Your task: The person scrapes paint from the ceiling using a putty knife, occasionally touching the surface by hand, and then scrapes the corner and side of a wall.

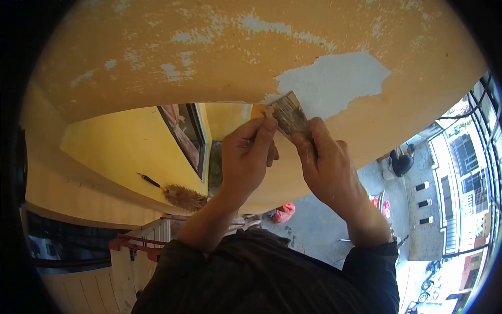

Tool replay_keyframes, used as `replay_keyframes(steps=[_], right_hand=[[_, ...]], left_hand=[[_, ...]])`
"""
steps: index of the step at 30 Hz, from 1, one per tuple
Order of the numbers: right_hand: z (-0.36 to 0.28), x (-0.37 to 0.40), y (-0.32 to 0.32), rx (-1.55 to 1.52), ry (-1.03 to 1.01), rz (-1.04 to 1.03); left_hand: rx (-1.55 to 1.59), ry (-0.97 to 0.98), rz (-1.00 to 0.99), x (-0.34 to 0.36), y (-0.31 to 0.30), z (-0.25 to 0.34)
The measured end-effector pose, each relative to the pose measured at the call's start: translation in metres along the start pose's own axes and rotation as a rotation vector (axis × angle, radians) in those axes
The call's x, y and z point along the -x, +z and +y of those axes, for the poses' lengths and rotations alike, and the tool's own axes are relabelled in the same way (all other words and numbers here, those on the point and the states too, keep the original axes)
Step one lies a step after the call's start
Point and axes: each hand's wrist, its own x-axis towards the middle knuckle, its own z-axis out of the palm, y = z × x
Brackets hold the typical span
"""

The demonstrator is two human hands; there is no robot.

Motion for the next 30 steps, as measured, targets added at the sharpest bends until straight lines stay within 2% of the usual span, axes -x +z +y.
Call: replay_keyframes(steps=[3, 12, 14, 17, 24, 26, 30], right_hand=[[-0.006, -0.006, -0.002, 0.053, 0.091, -0.072], [-0.008, -0.014, 0.0, 0.048, 0.03, -0.088], [-0.002, -0.012, 0.002, 0.034, -0.043, -0.043], [-0.001, -0.012, 0.001, 0.007, 0.004, -0.052], [-0.003, -0.017, 0.014, 0.008, -0.046, -0.049], [0.004, -0.01, 0.018, 0.021, -0.051, 0.024], [0.007, -0.008, 0.017, 0.029, 0.005, -0.025]], left_hand=[[0.069, 0.011, -0.01, -0.005, -0.001, -0.005], [0.105, 0.017, -0.031, -0.011, -0.008, -0.005], [-0.024, 0.142, -0.017, -0.012, -0.008, -0.011], [-0.154, 0.131, -0.057, -0.013, -0.012, -0.005], [-0.109, 0.183, 0.001, -0.018, -0.023, 0.005], [-0.259, 0.271, -0.072, -0.019, -0.024, 0.002], [-0.26, 0.232, -0.108, -0.019, -0.025, 0.0]])
